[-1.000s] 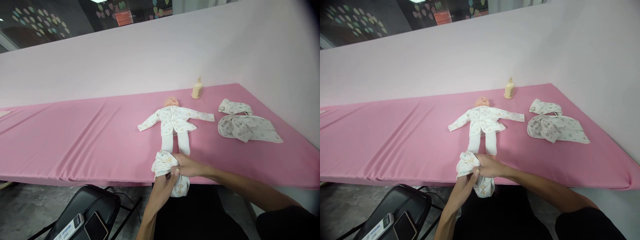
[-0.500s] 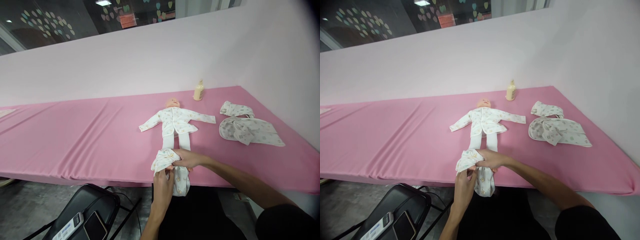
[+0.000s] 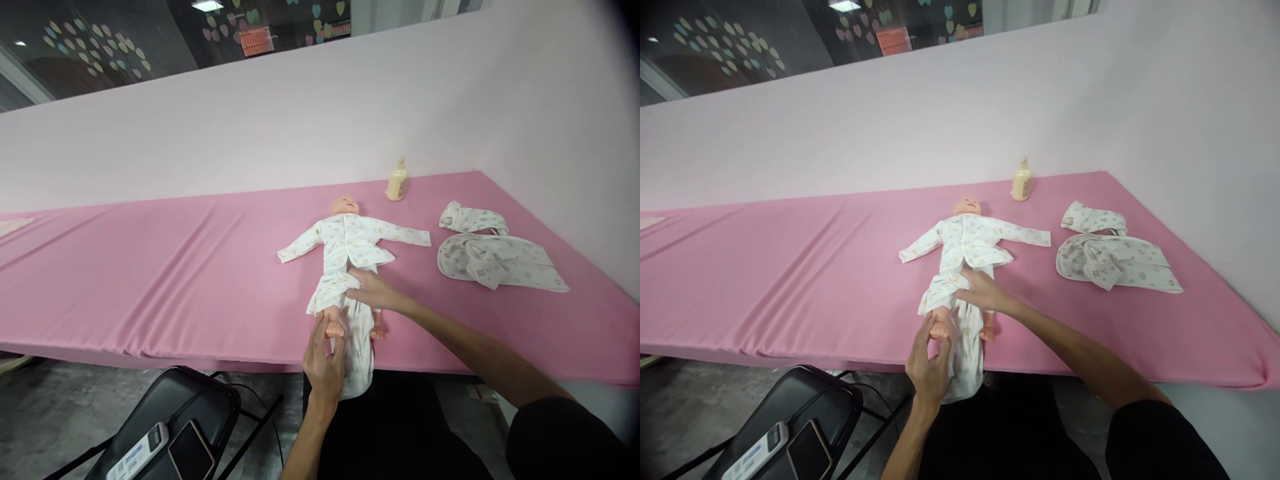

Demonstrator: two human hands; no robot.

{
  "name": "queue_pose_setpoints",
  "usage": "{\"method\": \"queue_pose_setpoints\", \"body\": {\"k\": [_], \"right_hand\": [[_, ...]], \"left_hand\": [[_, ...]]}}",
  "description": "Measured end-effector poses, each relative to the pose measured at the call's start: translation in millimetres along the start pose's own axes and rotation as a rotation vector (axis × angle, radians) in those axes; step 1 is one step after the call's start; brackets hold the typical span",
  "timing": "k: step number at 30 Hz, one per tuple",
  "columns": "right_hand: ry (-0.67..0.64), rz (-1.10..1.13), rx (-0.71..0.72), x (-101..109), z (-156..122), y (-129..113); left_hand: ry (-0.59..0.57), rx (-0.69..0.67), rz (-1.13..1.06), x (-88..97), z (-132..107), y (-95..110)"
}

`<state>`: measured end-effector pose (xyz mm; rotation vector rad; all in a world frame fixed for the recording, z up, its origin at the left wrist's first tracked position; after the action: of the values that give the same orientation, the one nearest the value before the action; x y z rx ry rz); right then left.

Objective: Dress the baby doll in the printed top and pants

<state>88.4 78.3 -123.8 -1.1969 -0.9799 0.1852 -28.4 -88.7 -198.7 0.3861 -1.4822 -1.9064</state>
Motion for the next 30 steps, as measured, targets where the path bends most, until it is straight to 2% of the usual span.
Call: {"method": "queue_pose_setpoints", "body": {"k": [2, 4, 6, 11, 13, 17, 20, 24, 26, 30], "right_hand": [[0.089, -0.097, -0.054, 6, 7, 1], [0.086, -0.159, -0.065, 10, 10, 0], [-0.019, -0.15, -0.048, 14, 8, 0], [-0.395, -0.041, -0.018, 29, -12, 1], [-0.439, 0.018, -0.014, 33, -17, -1], [-0.408, 0.331, -0.004, 28, -9, -12], [-0.416, 0.513, 0.032, 19, 7, -23], [-0.473, 0.593, -0.03, 11, 26, -38], [-0.486, 0.568, -0.07, 9, 32, -47], [-0.59, 0.537, -0.061, 6, 37, -66]], "left_hand": [[0.007, -0.06, 0.009, 1.7, 4, 3], [0.036, -0.094, 0.025, 4.8, 10, 6], [0.048, -0.101, 0.05, 9.2, 20, 9], [0.041, -0.093, 0.154, 23.3, 51, 18], [0.032, -0.067, 0.154, 27.9, 61, 22], [-0.026, 0.013, 0.107, 34.8, 73, 22], [-0.073, 0.081, 0.097, 40.5, 74, 15], [-0.097, 0.083, 0.269, 48.1, 62, 11], [-0.138, 0.062, 0.336, 49.0, 52, 17], [-0.366, 0.048, 0.238, 42.3, 43, 44]]}}
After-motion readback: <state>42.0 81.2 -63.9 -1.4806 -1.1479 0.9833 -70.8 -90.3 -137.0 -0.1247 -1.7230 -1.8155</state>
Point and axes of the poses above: each hand's wrist, its own z-axis towards the middle knuckle, its own x-axis out of the back of the hand, y = z × x, the point moved 2 cm from there along z, towards the middle knuckle, and after that the axes turned 3 degrees about -y, right-handed, at the moved point
